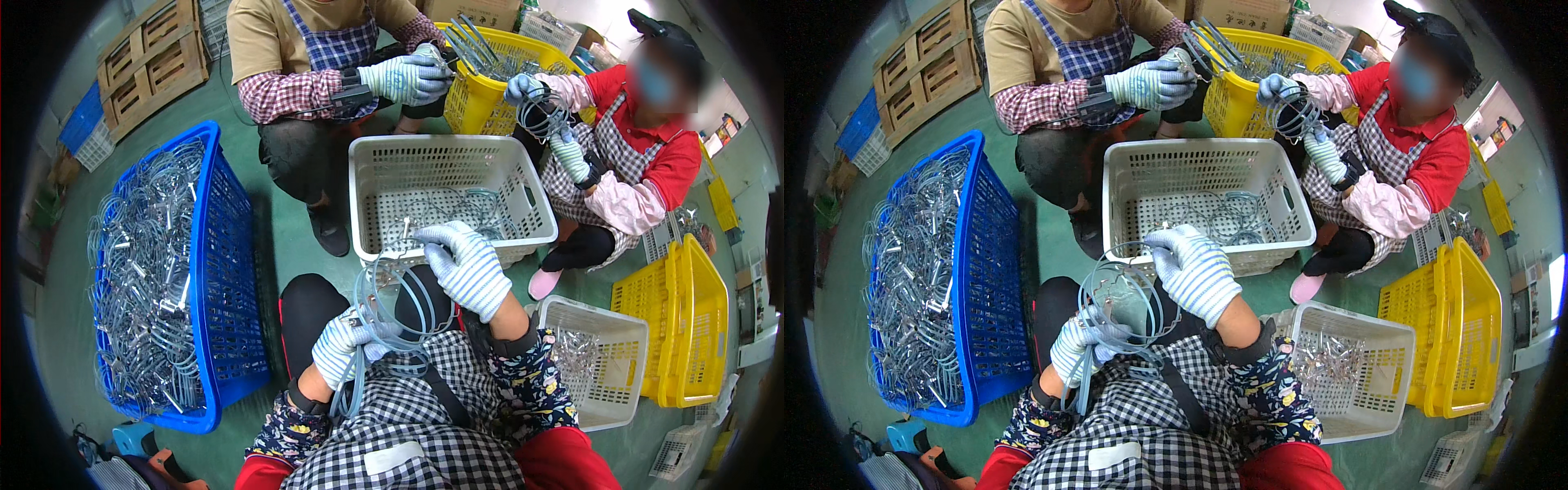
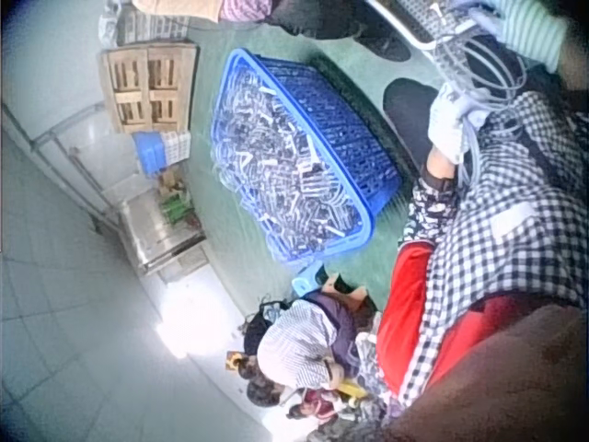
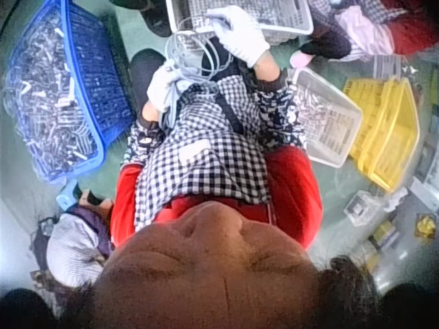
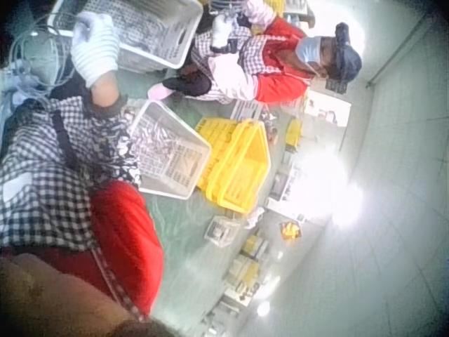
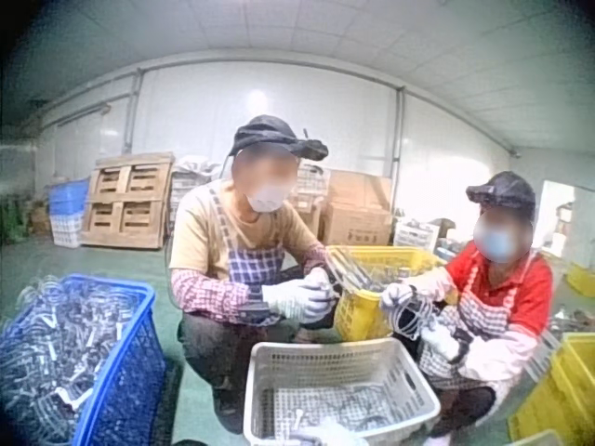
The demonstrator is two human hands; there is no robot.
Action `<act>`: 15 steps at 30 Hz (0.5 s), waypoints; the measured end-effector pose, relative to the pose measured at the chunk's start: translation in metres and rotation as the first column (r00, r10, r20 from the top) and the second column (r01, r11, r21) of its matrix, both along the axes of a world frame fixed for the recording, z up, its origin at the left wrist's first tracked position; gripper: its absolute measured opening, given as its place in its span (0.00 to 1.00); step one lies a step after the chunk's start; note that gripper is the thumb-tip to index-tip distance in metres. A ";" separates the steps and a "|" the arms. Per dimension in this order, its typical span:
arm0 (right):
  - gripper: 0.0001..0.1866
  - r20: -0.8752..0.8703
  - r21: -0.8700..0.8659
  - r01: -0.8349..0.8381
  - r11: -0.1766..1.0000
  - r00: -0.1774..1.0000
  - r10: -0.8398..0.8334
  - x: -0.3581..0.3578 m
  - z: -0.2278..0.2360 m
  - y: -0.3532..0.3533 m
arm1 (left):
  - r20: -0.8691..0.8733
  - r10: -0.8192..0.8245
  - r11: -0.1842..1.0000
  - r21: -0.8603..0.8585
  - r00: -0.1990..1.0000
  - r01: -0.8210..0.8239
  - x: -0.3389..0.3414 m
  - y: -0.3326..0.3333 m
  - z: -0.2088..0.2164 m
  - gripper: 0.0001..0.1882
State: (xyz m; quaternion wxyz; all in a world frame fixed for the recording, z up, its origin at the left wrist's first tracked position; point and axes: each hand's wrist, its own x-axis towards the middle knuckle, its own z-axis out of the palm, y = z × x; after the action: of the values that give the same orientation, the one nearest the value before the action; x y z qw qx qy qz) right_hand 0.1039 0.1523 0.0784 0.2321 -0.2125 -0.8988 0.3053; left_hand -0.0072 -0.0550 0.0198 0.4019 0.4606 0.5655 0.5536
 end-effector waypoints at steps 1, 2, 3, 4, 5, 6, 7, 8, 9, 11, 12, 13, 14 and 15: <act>0.10 0.000 -0.004 0.008 1.000 1.000 -0.008 0.000 -0.002 0.003 | 0.583 0.191 0.958 -0.287 0.789 -0.020 0.003 0.004 0.005 0.14; 0.09 -0.026 -0.005 -0.006 1.000 1.000 0.006 0.000 -0.006 0.006 | 0.582 0.189 0.956 -0.292 0.791 -0.014 0.002 0.005 0.003 0.14; 0.09 -0.052 -0.007 -0.020 1.000 0.998 0.020 0.000 -0.009 0.010 | 0.279 0.051 0.992 -0.128 0.959 -0.016 0.000 0.005 -0.002 0.14; 0.08 -0.034 -0.077 -0.006 0.997 0.999 0.003 0.001 -0.011 0.012 | -0.077 -0.051 0.998 0.029 0.996 0.054 0.000 0.006 -0.006 0.14; 0.08 -0.031 -0.086 0.008 0.996 0.999 -0.011 0.002 -0.013 0.014 | -0.090 -0.041 0.999 0.027 0.995 0.044 0.002 0.008 -0.009 0.15; 0.08 -0.025 -0.238 0.001 0.971 1.000 -0.007 0.002 -0.016 0.016 | -0.087 -0.056 0.998 0.018 0.995 0.058 0.004 0.009 -0.010 0.15; 0.09 -0.023 -0.387 -0.012 0.922 1.000 0.003 0.000 -0.019 0.018 | 0.459 0.063 0.995 -0.094 0.886 -0.022 0.004 0.011 -0.008 0.15; 0.11 0.025 -0.585 -0.003 0.811 0.999 0.022 -0.002 -0.018 0.021 | 0.841 0.220 0.972 -0.234 0.494 -0.034 0.004 0.013 -0.007 0.15; 0.11 0.014 -0.722 -0.018 0.692 0.999 0.040 -0.002 -0.022 0.022 | 0.815 0.246 0.961 -0.276 0.524 -0.022 0.003 0.013 -0.006 0.13; 0.12 -0.016 -0.859 -0.067 0.508 0.995 0.103 -0.001 -0.037 0.026 | 0.666 0.156 0.981 -0.188 0.729 -0.038 0.006 0.011 -0.012 0.12; 0.12 -0.031 -0.884 -0.098 0.457 0.988 0.151 0.001 -0.046 0.028 | 0.464 0.074 0.995 -0.091 0.883 -0.036 0.007 0.010 -0.015 0.11; 0.12 0.000 -0.872 -0.079 0.483 0.987 0.161 0.001 -0.049 0.026 | 0.464 0.075 0.995 -0.093 0.883 -0.036 0.005 0.011 -0.017 0.11; 0.12 -0.001 -0.873 -0.080 0.481 0.987 0.162 0.001 -0.050 0.025 | 0.689 0.123 0.989 -0.143 0.714 -0.033 0.003 0.012 -0.018 0.11; 0.12 -0.010 -0.869 -0.086 0.487 0.988 0.156 0.002 -0.050 0.024 | 0.855 0.174 0.982 -0.190 0.488 -0.016 0.002 0.013 -0.020 0.11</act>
State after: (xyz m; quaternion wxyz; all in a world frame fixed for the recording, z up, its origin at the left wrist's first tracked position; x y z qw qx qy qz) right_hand 0.1060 0.1765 0.0284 0.0406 -0.2470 -0.6444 0.7225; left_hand -0.0052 -0.0418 0.0003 0.6352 0.0546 0.3524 0.6851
